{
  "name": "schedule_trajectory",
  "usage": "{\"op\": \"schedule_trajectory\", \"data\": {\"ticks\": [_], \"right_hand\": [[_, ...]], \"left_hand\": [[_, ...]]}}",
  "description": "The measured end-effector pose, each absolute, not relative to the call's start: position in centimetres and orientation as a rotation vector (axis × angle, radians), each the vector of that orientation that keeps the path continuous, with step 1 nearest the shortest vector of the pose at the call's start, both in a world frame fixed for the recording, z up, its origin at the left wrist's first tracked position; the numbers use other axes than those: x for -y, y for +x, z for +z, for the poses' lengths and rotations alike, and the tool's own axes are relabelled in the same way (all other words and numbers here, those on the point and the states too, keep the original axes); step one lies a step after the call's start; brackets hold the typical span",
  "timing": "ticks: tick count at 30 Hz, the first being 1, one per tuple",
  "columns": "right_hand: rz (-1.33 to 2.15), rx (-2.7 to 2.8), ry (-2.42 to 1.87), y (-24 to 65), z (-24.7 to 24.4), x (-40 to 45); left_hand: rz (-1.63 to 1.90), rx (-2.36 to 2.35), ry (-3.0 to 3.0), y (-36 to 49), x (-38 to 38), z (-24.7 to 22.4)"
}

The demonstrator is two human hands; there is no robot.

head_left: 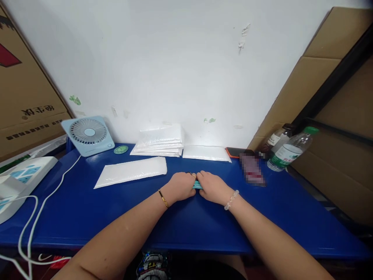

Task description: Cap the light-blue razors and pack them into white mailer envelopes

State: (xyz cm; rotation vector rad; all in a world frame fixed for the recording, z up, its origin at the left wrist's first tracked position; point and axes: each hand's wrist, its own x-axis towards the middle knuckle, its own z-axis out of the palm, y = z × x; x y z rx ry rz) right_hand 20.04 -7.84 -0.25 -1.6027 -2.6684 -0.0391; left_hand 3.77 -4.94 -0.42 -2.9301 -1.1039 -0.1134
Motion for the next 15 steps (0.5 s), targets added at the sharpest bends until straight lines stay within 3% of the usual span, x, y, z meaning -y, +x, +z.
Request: {"op": "schedule_trajectory", "data": {"ticks": [3,9,13,15], "right_hand": [[0.048,2.633,-1.591,20.2,0.1,8.1],[0.655,2.166,-1.297,22.6,1.6,7.6],[0.958,1.609,-0.893,22.8,2.3,7.5],[1.198,1.542,-0.741,21.8,2.4,8.0]], "left_hand": [[-0.114,1.169,-2.900,3.6,4.8,-0.2],[-0.368,1.354,-3.021,2.9,4.1,0.4],[-0.889,1.627,-3.599,3.7,4.5,0.8],[-0.989,1.666,-3.995,4.4,5.2,0.8]]}}
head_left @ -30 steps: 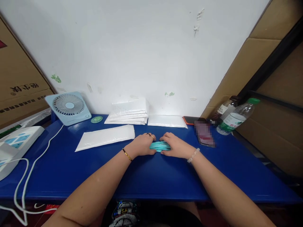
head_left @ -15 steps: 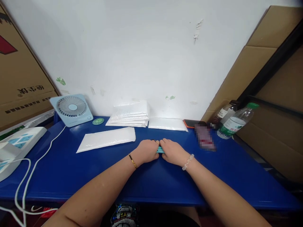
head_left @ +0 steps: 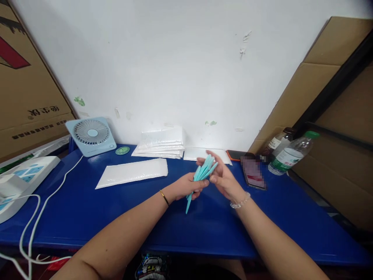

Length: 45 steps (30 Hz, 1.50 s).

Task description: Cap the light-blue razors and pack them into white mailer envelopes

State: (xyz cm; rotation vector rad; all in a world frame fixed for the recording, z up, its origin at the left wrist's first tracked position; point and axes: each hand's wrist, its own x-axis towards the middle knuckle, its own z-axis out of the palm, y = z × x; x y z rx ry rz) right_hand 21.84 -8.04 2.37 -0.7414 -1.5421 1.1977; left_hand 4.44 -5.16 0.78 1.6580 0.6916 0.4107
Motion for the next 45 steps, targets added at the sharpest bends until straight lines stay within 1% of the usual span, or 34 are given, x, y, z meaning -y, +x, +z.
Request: {"op": "schedule_trajectory", "data": {"ticks": [2,4,6,10,12,14,17,19,21,24,27,31,34,37,40,42,45], "right_hand": [[1.427,1.590,-0.684,20.6,2.5,8.7],[1.524,1.631,-0.659,19.6,2.5,9.3],[1.473,1.592,-0.632,19.1,2.6,9.5],[1.260,1.306,-0.624,20.3,2.7,8.5],[1.126,1.176,-0.678,21.6,2.7,7.6],[0.970,1.118,-0.737,22.9,2.4,6.7],[0.869,1.102,-0.832,24.2,1.3,5.5],[0.914,1.150,-0.957,24.2,0.2,5.0],[0.991,1.205,-1.045,23.9,-0.8,4.7],[1.099,1.175,-1.029,23.3,-1.1,4.9],[1.108,1.096,-0.982,23.2,0.1,5.5],[1.092,0.999,-0.837,23.1,3.7,6.3],[1.175,0.914,-0.672,22.7,7.7,7.0],[1.267,0.894,-0.538,21.7,12.0,7.4],[1.264,0.912,-0.458,19.9,15.0,7.1],[1.194,0.910,-0.436,18.4,15.9,6.4],[1.102,0.921,-0.460,16.1,15.7,5.1]], "left_hand": [[0.252,-0.529,1.503,5.1,5.9,0.6],[0.137,-0.448,1.486,5.5,6.5,0.6],[0.172,-0.412,1.538,5.7,6.7,0.8],[0.461,-0.449,1.879,4.0,5.4,2.2],[0.603,-0.791,2.168,1.3,3.6,3.0],[0.550,-1.196,2.408,-2.4,1.6,3.5],[0.140,-1.665,2.361,-8.0,-1.1,3.6],[-0.054,-1.760,2.264,-10.3,-2.1,3.1],[-0.109,-1.760,2.224,-11.2,-2.5,2.5],[-0.006,-1.703,2.243,-10.4,-2.5,2.1],[0.239,-1.490,2.245,-8.8,-1.6,3.1],[0.769,-0.919,2.029,-6.6,0.8,6.0],[0.981,-0.489,1.559,-4.9,2.5,7.2],[0.996,-0.233,1.110,-3.2,3.3,6.8],[0.852,-0.137,0.898,-1.4,3.6,5.5],[0.721,-0.134,0.856,-0.4,3.8,4.7],[0.625,-0.128,0.841,0.3,4.3,4.1]]}}
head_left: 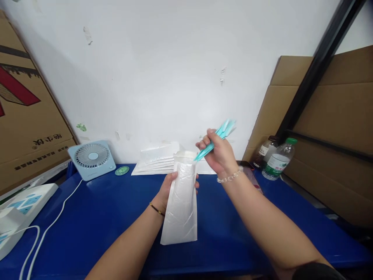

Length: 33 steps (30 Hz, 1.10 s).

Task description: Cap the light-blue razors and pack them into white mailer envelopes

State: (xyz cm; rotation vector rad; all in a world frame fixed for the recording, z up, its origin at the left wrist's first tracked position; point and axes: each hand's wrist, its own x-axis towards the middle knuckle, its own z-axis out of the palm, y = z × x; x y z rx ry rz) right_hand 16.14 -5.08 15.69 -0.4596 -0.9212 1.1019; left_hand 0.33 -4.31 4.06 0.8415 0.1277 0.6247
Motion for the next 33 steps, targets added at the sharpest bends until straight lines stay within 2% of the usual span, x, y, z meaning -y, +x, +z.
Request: {"op": "schedule_trajectory", "data": {"ticks": [6,14,26,30,33], "right_hand": [[1.068,1.057,-0.643,14.2,14.5,3.8],[1.343,1.522,-0.920,14.3,13.8,4.6],[0.980,1.685,-1.116,16.9,12.9,3.3],[0.663,1.572,-1.151,18.5,14.0,3.0],[0.765,1.525,-1.039,19.8,14.2,3.3]], "left_hand": [[0.604,-0.099,0.842,0.1,4.8,4.3],[0.776,-0.057,0.765,0.8,4.9,4.8],[0.586,-0.007,0.775,0.4,5.4,4.7],[0.521,-0.274,0.913,-0.1,4.0,3.7],[0.610,-0.474,0.928,-0.2,3.1,2.6]]}}
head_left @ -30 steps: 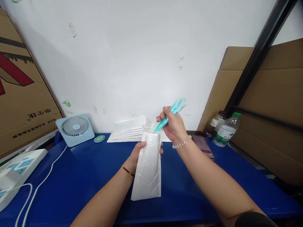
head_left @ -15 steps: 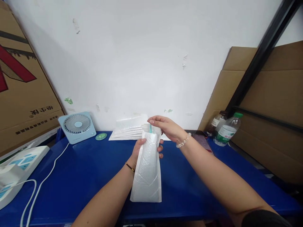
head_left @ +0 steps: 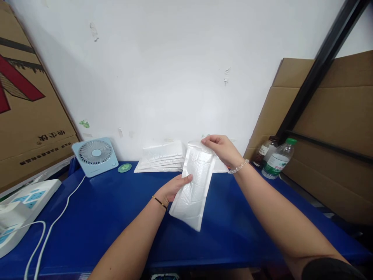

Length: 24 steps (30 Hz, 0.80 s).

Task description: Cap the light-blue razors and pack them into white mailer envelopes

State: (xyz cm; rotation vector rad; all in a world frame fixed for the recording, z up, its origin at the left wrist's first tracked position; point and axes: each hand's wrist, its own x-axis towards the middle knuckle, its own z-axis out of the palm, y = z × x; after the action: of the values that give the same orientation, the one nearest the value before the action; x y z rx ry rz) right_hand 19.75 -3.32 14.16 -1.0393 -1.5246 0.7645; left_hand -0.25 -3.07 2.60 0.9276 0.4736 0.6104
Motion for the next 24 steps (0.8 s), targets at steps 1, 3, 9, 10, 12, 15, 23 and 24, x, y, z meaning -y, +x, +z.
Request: {"op": "schedule_trajectory", "data": {"ticks": [1,3,9,10,12,15,23,24], "right_hand": [[0.847,1.542,-0.962,20.1,14.0,3.6],[0.994,1.627,-0.803,20.6,13.5,4.2],[1.048,1.731,-0.871,22.1,10.4,4.3],[1.011,1.667,-0.908,22.8,9.6,3.8],[0.931,1.445,-0.947,24.8,8.0,2.2],[0.826,1.048,-1.059,28.6,5.1,-0.5],[0.499,0.984,-1.728,32.1,-0.2,-4.5],[0.466,0.996,-1.744,31.3,-0.1,-4.7]], "left_hand": [[0.605,-0.480,0.906,-0.3,3.0,2.3],[0.531,-0.418,0.843,-0.2,3.2,2.0],[0.295,-0.173,0.647,0.7,4.2,2.2],[0.283,-0.186,0.624,0.9,4.2,2.3],[0.309,-0.224,0.572,1.2,3.8,2.2],[0.492,-0.293,0.511,1.5,2.6,1.5],[0.950,-0.718,0.342,0.9,-0.9,-1.0],[0.984,-0.721,0.328,0.8,-1.2,-1.1]]}}
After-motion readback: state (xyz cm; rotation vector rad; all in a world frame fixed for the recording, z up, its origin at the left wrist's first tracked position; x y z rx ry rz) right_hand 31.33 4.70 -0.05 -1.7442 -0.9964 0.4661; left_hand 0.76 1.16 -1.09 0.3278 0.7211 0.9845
